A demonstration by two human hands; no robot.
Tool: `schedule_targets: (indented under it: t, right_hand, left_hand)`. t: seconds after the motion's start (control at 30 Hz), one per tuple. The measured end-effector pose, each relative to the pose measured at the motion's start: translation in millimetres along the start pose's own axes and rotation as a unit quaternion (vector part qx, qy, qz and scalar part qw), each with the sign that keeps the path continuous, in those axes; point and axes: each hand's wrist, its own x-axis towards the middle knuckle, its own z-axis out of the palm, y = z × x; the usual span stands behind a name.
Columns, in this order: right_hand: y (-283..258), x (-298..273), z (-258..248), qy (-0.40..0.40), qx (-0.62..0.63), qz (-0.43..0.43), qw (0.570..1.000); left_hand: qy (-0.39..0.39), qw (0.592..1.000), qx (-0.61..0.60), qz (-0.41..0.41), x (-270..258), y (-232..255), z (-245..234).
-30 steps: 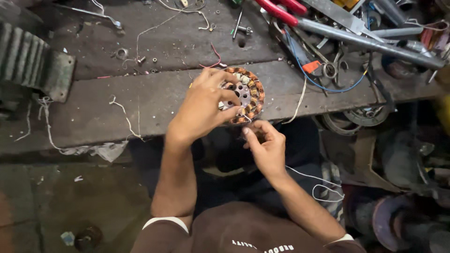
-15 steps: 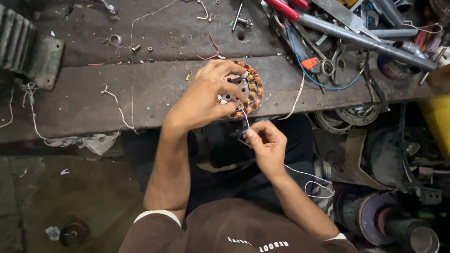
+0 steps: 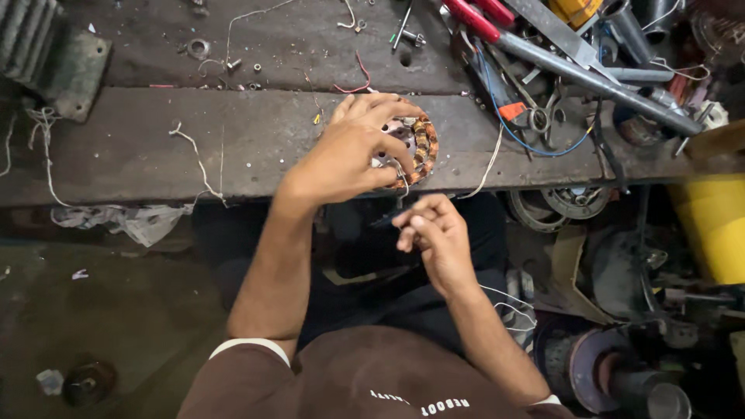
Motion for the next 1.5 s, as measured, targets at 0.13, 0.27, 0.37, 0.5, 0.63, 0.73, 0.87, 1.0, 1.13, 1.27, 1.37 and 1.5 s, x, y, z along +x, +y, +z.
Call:
schedule_targets:
  t: [0.13,0.27,0.37,0.5,0.63,0.73,0.87,1.0,1.13,1.27,1.37,1.5]
  right_hand:
    - [1,4,18,0.023,-0.107,-0.022,0.994]
    - [1,2,34,0.087,-0.184,-0.093,0.975]
    - [3,-1,40,0.130,-0.250,-0.196,0.939]
    - [6,3,37,0.130,-0.220,-0.136,0.957]
    - [11,9,35,0.133,-0.221,-0.110,0.960]
    - [15,9,34,0.135,-0.251,-0.096,0.954]
    - [10,7,26,0.089,-0.213,-0.106,0.967]
    - [3,-4,12,0.024,-0.217,-0.217,0.952]
    - [8,-7,11,0.082,-0.203,-0.206,0.954]
    - [18,1,21,0.075,-0.131,-0.119,0.981]
    - [22,3,27,0.049,-0.107,-0.114,0.986]
    - [21,6,33,0.085,-0.093,-0.092,0.988]
  left_hand:
    - [-0.011,1.000,0.003,-0.001,-2,0,0]
    - [-0.019,1.000,0.012,0.004,0,0,-1]
    - [-0.016,1.000,0.004,0.006,-1,-2,0]
    - [-0.004,1.000,0.000,0.008,-2,-3,2]
    - [-0.014,1.000,0.025,0.010,-2,-4,1]
    - [-0.018,1.000,0.006,0.004,-2,-4,3]
    - [-0.014,1.000,-0.011,0.003,0,-4,-1]
    - [-0.011,1.000,-0.017,-0.012,-2,-6,0]
    - [0.000,1.000,0.000,-0.003,-2,-6,1]
    - [0.003,1.000,0.001,-0.014,-1,-4,1]
    - [0.003,1.000,0.000,-0.026,-2,-2,2]
    - [0.004,1.000,-0.008,-0.015,-1,-3,1]
